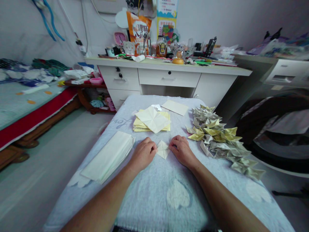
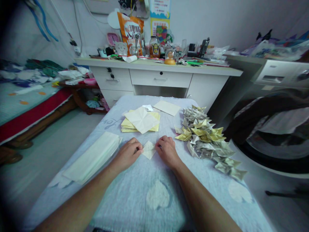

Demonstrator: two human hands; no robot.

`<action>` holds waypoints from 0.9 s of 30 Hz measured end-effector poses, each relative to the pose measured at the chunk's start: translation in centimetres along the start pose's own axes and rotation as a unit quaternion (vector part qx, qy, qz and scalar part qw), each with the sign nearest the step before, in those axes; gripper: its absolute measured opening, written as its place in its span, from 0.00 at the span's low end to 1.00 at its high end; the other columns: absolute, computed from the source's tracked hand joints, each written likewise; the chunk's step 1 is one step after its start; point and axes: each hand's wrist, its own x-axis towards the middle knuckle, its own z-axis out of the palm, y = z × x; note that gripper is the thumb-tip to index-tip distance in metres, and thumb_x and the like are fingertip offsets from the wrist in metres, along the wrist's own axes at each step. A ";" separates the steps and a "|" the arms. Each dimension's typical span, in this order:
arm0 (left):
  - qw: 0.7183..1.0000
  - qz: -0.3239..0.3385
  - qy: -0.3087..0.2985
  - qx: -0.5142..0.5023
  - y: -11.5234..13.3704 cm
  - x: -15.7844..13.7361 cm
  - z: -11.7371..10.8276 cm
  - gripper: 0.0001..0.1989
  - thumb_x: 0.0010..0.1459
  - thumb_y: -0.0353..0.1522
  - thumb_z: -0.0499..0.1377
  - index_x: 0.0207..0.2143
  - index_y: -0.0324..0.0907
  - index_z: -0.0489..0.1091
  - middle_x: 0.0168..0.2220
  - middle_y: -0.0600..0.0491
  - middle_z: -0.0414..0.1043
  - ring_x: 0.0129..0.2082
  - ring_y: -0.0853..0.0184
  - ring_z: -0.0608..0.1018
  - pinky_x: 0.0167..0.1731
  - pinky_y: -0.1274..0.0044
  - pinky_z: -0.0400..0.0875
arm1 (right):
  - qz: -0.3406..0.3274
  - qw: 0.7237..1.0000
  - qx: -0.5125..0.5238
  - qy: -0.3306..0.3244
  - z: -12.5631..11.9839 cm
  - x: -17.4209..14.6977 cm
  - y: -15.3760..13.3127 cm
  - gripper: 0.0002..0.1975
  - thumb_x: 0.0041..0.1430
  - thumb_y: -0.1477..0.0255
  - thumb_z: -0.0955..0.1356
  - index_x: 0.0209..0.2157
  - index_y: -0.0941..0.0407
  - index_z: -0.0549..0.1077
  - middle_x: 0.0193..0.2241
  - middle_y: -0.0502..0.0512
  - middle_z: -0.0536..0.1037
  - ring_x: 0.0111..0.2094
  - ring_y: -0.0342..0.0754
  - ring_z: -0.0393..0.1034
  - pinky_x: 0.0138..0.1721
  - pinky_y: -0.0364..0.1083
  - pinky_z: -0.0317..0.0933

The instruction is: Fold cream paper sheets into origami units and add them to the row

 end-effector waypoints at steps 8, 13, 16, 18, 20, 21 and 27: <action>1.000 0.002 -0.002 0.018 -0.4 0.1 0.4 0.06 0.56 0.27 0.54 0.26 0.42 0.66 0.32 0.53 0.64 0.35 0.67 0.71 0.38 0.77 0.63 | 0.004 0.998 -0.060 -0.029 0.4 0.5 0.0 0.06 0.60 0.75 0.65 0.31 0.57 0.73 0.37 0.56 0.70 0.40 0.49 0.59 0.42 0.48 0.51; 0.999 0.002 -0.008 0.035 -0.2 0.1 0.3 0.06 0.58 0.28 0.53 0.27 0.42 0.65 0.32 0.53 0.64 0.35 0.66 0.70 0.36 0.76 0.62 | 0.006 0.996 -0.085 -0.035 0.6 0.6 0.0 0.07 0.62 0.74 0.63 0.32 0.57 0.72 0.38 0.57 0.70 0.40 0.50 0.58 0.41 0.48 0.50; 1.000 0.005 -0.009 0.011 -0.2 0.0 0.0 0.04 0.55 0.27 0.54 0.28 0.42 0.66 0.33 0.54 0.64 0.36 0.67 0.71 0.38 0.76 0.63 | 0.007 0.996 -0.087 -0.034 0.6 0.5 0.1 0.06 0.62 0.74 0.64 0.32 0.56 0.72 0.38 0.57 0.70 0.40 0.50 0.58 0.41 0.48 0.50; 1.000 0.004 -0.006 -0.005 -0.3 0.0 -0.1 0.04 0.54 0.26 0.55 0.29 0.42 0.67 0.33 0.54 0.64 0.36 0.67 0.71 0.38 0.77 0.63 | 0.006 0.996 -0.088 -0.033 0.6 0.5 0.1 0.07 0.62 0.74 0.63 0.32 0.56 0.72 0.38 0.56 0.70 0.40 0.50 0.58 0.40 0.48 0.50; 1.000 0.004 -0.005 -0.015 -0.4 0.0 -0.1 0.03 0.54 0.27 0.56 0.29 0.42 0.68 0.34 0.54 0.64 0.36 0.67 0.71 0.38 0.77 0.64 | 0.004 0.995 -0.090 -0.032 0.6 0.5 0.1 0.07 0.62 0.74 0.63 0.32 0.56 0.72 0.38 0.56 0.70 0.40 0.50 0.58 0.40 0.48 0.50; 1.000 0.004 -0.006 -0.018 -0.4 0.1 -0.1 0.03 0.55 0.27 0.56 0.29 0.42 0.69 0.34 0.54 0.64 0.36 0.67 0.71 0.38 0.76 0.64 | 0.003 0.995 -0.091 -0.033 0.6 0.5 0.1 0.07 0.62 0.74 0.63 0.32 0.56 0.72 0.38 0.57 0.70 0.40 0.50 0.58 0.40 0.48 0.50; 0.999 0.016 -0.018 0.022 -0.5 0.3 0.1 0.04 0.57 0.29 0.55 0.29 0.42 0.67 0.33 0.53 0.65 0.36 0.67 0.71 0.38 0.76 0.63 | 0.005 0.995 -0.094 -0.028 0.6 0.5 0.1 0.06 0.61 0.74 0.64 0.32 0.56 0.72 0.37 0.57 0.70 0.40 0.50 0.58 0.40 0.48 0.50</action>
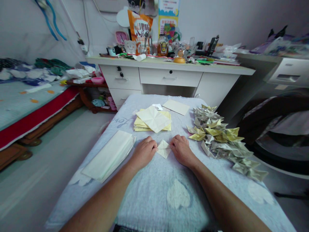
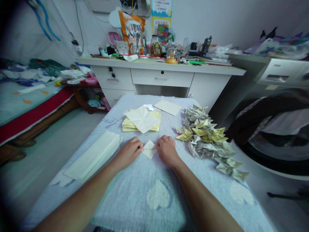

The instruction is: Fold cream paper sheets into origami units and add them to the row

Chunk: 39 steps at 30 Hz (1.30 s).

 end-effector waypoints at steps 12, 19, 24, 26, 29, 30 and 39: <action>0.998 0.033 -0.003 0.051 -0.4 0.1 0.4 0.06 0.61 0.29 0.51 0.29 0.42 0.63 0.33 0.53 0.64 0.37 0.65 0.69 0.38 0.75 0.61 | -0.025 0.997 0.073 0.019 -0.5 -0.3 0.0 0.03 0.59 0.74 0.66 0.33 0.55 0.73 0.37 0.54 0.70 0.40 0.49 0.59 0.41 0.47 0.50; 0.999 0.030 -0.002 -0.032 0.0 0.0 -0.2 0.03 0.57 0.29 0.54 0.30 0.42 0.66 0.33 0.54 0.65 0.35 0.67 0.70 0.36 0.77 0.62 | -0.019 0.997 0.072 0.009 -0.6 -0.4 -0.3 0.04 0.60 0.75 0.66 0.31 0.56 0.72 0.36 0.54 0.70 0.40 0.49 0.59 0.41 0.47 0.50; 0.999 0.009 0.007 -0.034 -0.1 0.0 0.0 0.05 0.57 0.30 0.55 0.28 0.42 0.67 0.33 0.54 0.65 0.35 0.68 0.71 0.35 0.77 0.62 | -0.013 0.997 0.073 0.004 -0.7 -0.4 -0.3 0.04 0.60 0.74 0.66 0.31 0.56 0.73 0.36 0.54 0.70 0.40 0.49 0.59 0.42 0.47 0.51; 1.000 0.006 0.009 -0.013 -0.1 0.1 0.0 0.06 0.58 0.30 0.55 0.28 0.41 0.68 0.32 0.54 0.65 0.35 0.67 0.71 0.36 0.77 0.62 | -0.009 0.998 0.068 0.000 -0.6 -0.3 -0.3 0.04 0.60 0.74 0.66 0.31 0.56 0.73 0.36 0.55 0.70 0.40 0.49 0.59 0.42 0.47 0.51; 1.000 0.004 0.000 0.019 0.0 0.2 -0.1 0.06 0.58 0.30 0.55 0.28 0.41 0.68 0.33 0.53 0.66 0.36 0.66 0.70 0.38 0.76 0.62 | -0.010 0.998 0.059 -0.002 -0.6 -0.2 -0.2 0.04 0.60 0.74 0.66 0.31 0.56 0.73 0.36 0.55 0.70 0.40 0.49 0.59 0.42 0.47 0.51; 1.000 0.005 -0.003 0.026 0.0 0.2 -0.1 0.06 0.58 0.30 0.55 0.28 0.42 0.68 0.33 0.53 0.66 0.37 0.66 0.70 0.38 0.76 0.62 | -0.012 0.998 0.057 -0.002 -0.6 -0.2 -0.2 0.04 0.60 0.74 0.66 0.32 0.56 0.73 0.36 0.55 0.70 0.40 0.49 0.59 0.42 0.47 0.51; 0.999 0.011 -0.010 0.036 -0.1 0.2 -0.1 0.09 0.61 0.31 0.51 0.28 0.41 0.67 0.33 0.53 0.66 0.38 0.65 0.70 0.39 0.75 0.62 | -0.004 0.999 0.038 0.000 -0.2 -0.1 -0.1 0.06 0.62 0.72 0.65 0.32 0.56 0.73 0.37 0.54 0.70 0.41 0.49 0.58 0.42 0.46 0.50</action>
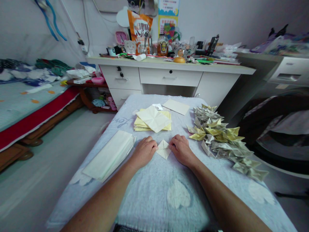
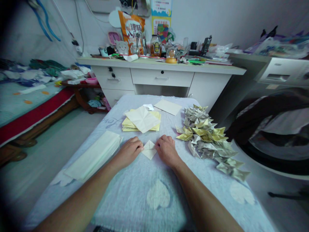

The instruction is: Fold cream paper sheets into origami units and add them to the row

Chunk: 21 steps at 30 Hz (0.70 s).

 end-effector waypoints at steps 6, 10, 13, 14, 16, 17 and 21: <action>0.999 0.001 0.013 0.038 -0.1 0.0 0.6 0.09 0.62 0.31 0.50 0.29 0.42 0.66 0.34 0.52 0.65 0.38 0.65 0.69 0.39 0.74 0.61 | 0.019 0.999 -0.045 -0.010 0.1 0.1 -0.4 0.07 0.63 0.71 0.64 0.33 0.56 0.72 0.38 0.55 0.70 0.41 0.49 0.58 0.42 0.47 0.50; 0.998 0.004 0.014 0.065 0.0 0.0 0.8 0.09 0.62 0.30 0.49 0.30 0.41 0.65 0.34 0.51 0.65 0.38 0.64 0.69 0.40 0.73 0.61 | 0.024 0.997 -0.068 -0.018 0.0 0.1 -0.6 0.08 0.63 0.70 0.63 0.34 0.56 0.72 0.39 0.56 0.69 0.41 0.50 0.58 0.42 0.47 0.49; 0.997 -0.005 0.017 0.070 0.0 0.0 0.9 0.08 0.61 0.31 0.51 0.30 0.42 0.65 0.35 0.51 0.64 0.39 0.64 0.69 0.41 0.73 0.62 | 0.026 0.997 -0.067 -0.020 0.0 0.0 -0.7 0.08 0.63 0.70 0.62 0.34 0.56 0.72 0.39 0.56 0.69 0.41 0.50 0.58 0.42 0.47 0.50; 0.997 -0.008 0.018 0.072 0.0 0.0 0.9 0.07 0.61 0.31 0.52 0.30 0.42 0.66 0.35 0.51 0.64 0.39 0.64 0.69 0.41 0.73 0.62 | 0.027 0.997 -0.066 -0.020 0.0 0.0 -0.7 0.08 0.63 0.70 0.63 0.34 0.56 0.72 0.39 0.56 0.69 0.41 0.49 0.58 0.42 0.47 0.50; 0.997 -0.012 0.019 0.078 0.1 -0.1 0.9 0.07 0.61 0.32 0.52 0.30 0.42 0.66 0.35 0.51 0.64 0.39 0.64 0.68 0.41 0.73 0.62 | 0.030 0.997 -0.063 -0.017 0.0 0.0 -0.7 0.08 0.63 0.70 0.63 0.33 0.56 0.72 0.40 0.55 0.69 0.42 0.49 0.58 0.42 0.47 0.50; 0.996 -0.014 0.019 0.083 0.1 -0.1 0.8 0.07 0.61 0.32 0.52 0.30 0.42 0.66 0.35 0.51 0.65 0.39 0.63 0.68 0.41 0.73 0.62 | 0.031 0.997 -0.062 -0.015 0.0 0.0 -0.7 0.08 0.63 0.70 0.63 0.33 0.56 0.72 0.40 0.55 0.69 0.42 0.49 0.58 0.42 0.47 0.50; 0.994 -0.020 0.016 0.108 0.4 -0.2 0.7 0.08 0.62 0.31 0.51 0.31 0.42 0.66 0.36 0.50 0.65 0.40 0.63 0.68 0.41 0.71 0.62 | 0.040 0.998 -0.058 -0.008 0.0 0.0 -0.7 0.07 0.62 0.70 0.64 0.32 0.56 0.72 0.39 0.55 0.69 0.42 0.50 0.58 0.42 0.47 0.49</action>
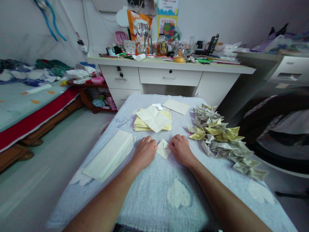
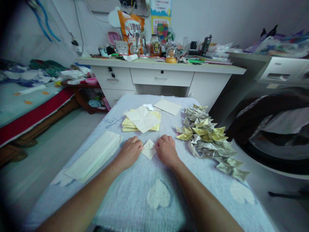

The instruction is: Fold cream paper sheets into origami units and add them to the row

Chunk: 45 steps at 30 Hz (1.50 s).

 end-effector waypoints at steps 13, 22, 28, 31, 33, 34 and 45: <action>0.998 -0.033 0.002 -0.046 0.1 0.0 -0.2 0.02 0.59 0.30 0.53 0.32 0.43 0.65 0.37 0.51 0.65 0.41 0.63 0.68 0.42 0.72 0.62 | 0.003 1.000 0.012 0.013 0.0 -0.1 0.1 0.05 0.60 0.72 0.64 0.32 0.56 0.71 0.39 0.55 0.69 0.42 0.50 0.58 0.41 0.47 0.49; 0.991 0.020 0.001 -0.129 -0.2 0.1 -0.2 0.19 0.56 0.24 0.52 0.47 0.50 0.71 0.39 0.52 0.67 0.43 0.62 0.68 0.45 0.71 0.62 | 0.016 0.999 0.023 0.030 0.3 0.0 0.2 0.05 0.58 0.75 0.63 0.33 0.55 0.70 0.37 0.55 0.69 0.40 0.50 0.59 0.41 0.46 0.49; 0.988 0.048 -0.002 -0.145 -0.3 0.1 -0.1 0.21 0.56 0.24 0.50 0.48 0.49 0.72 0.39 0.51 0.67 0.42 0.63 0.68 0.45 0.72 0.63 | -0.016 0.998 0.044 0.040 0.4 -0.1 0.3 0.10 0.58 0.78 0.62 0.37 0.53 0.72 0.39 0.55 0.69 0.43 0.50 0.58 0.43 0.46 0.48; 0.987 0.044 0.000 -0.152 -0.2 0.2 -0.1 0.21 0.56 0.23 0.50 0.48 0.48 0.71 0.39 0.51 0.67 0.42 0.63 0.68 0.46 0.72 0.63 | -0.034 0.998 0.045 0.041 0.5 -0.2 0.2 0.11 0.59 0.79 0.62 0.37 0.53 0.74 0.40 0.55 0.68 0.43 0.50 0.57 0.43 0.46 0.48; 0.986 0.048 0.003 -0.157 -0.1 0.2 -0.1 0.21 0.56 0.23 0.49 0.48 0.48 0.71 0.39 0.51 0.67 0.42 0.63 0.68 0.46 0.72 0.63 | -0.044 0.997 0.044 0.041 0.5 -0.2 0.0 0.11 0.59 0.78 0.62 0.36 0.52 0.74 0.40 0.55 0.68 0.43 0.50 0.57 0.43 0.47 0.48; 0.986 0.052 0.003 -0.159 -0.1 0.2 -0.1 0.21 0.56 0.23 0.49 0.48 0.48 0.71 0.39 0.51 0.67 0.42 0.63 0.68 0.46 0.72 0.63 | -0.046 0.997 0.041 0.039 0.5 -0.2 0.0 0.11 0.60 0.78 0.62 0.36 0.52 0.74 0.40 0.55 0.68 0.43 0.50 0.57 0.43 0.47 0.48; 0.987 0.035 0.013 -0.157 0.5 0.6 0.1 0.15 0.59 0.28 0.51 0.42 0.48 0.75 0.37 0.52 0.68 0.42 0.64 0.70 0.45 0.73 0.63 | -0.022 1.000 -0.003 0.011 0.0 -0.3 -0.8 0.08 0.61 0.75 0.61 0.36 0.54 0.70 0.39 0.54 0.69 0.42 0.50 0.58 0.41 0.47 0.49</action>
